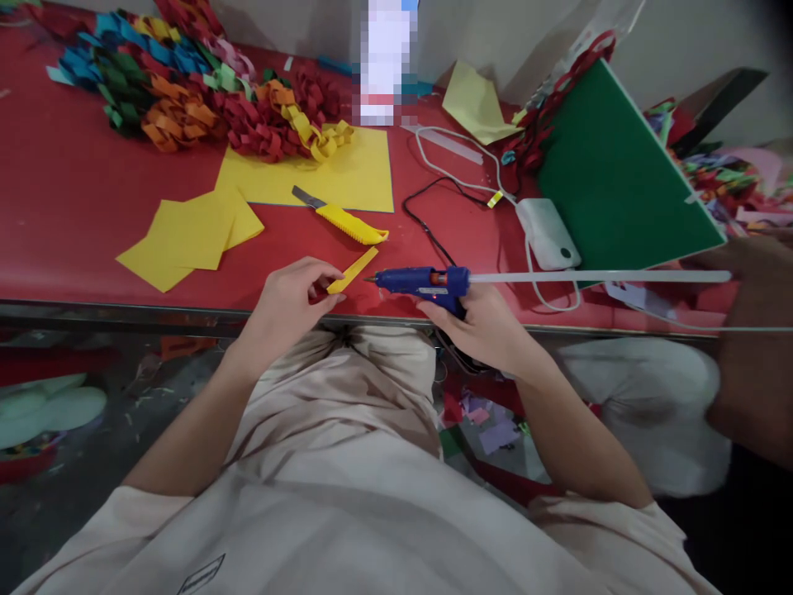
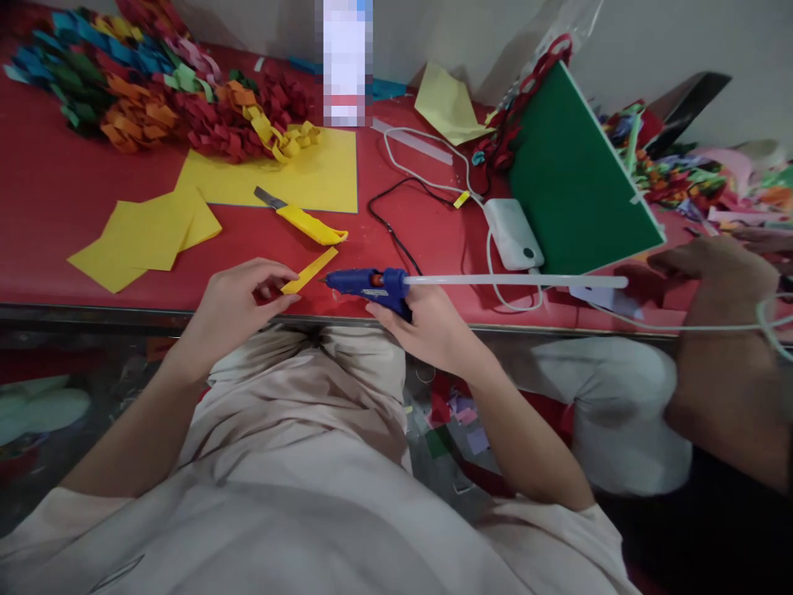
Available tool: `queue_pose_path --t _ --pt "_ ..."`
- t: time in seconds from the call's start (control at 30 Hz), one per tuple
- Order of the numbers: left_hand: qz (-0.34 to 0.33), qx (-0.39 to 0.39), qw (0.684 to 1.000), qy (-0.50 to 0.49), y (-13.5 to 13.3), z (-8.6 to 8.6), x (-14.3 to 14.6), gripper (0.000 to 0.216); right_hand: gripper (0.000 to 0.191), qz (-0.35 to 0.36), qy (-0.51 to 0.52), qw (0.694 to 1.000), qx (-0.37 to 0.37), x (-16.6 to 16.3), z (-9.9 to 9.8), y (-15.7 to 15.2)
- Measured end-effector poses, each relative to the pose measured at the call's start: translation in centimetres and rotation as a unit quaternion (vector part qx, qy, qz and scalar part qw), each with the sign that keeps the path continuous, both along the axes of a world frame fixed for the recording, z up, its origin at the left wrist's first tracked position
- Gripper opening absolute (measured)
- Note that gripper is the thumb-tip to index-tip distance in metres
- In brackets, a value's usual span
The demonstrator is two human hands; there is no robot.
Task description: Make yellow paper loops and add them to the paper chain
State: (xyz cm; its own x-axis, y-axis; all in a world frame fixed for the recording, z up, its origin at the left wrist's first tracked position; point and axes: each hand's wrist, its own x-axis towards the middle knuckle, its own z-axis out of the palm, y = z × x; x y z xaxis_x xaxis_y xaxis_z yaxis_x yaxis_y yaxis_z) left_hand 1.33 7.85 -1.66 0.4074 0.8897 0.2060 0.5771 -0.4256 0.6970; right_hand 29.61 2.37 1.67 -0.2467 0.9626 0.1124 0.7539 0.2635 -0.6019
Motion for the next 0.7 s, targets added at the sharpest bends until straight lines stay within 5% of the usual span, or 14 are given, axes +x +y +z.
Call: queue_pose_path --t 0.7 --pt "0.0 -0.014 0.999 -0.05 0.4 -0.6 -0.2 0.019 0.031 0.048 -0.147 0.988 -0.03 -3.7 -0.3 1.9"
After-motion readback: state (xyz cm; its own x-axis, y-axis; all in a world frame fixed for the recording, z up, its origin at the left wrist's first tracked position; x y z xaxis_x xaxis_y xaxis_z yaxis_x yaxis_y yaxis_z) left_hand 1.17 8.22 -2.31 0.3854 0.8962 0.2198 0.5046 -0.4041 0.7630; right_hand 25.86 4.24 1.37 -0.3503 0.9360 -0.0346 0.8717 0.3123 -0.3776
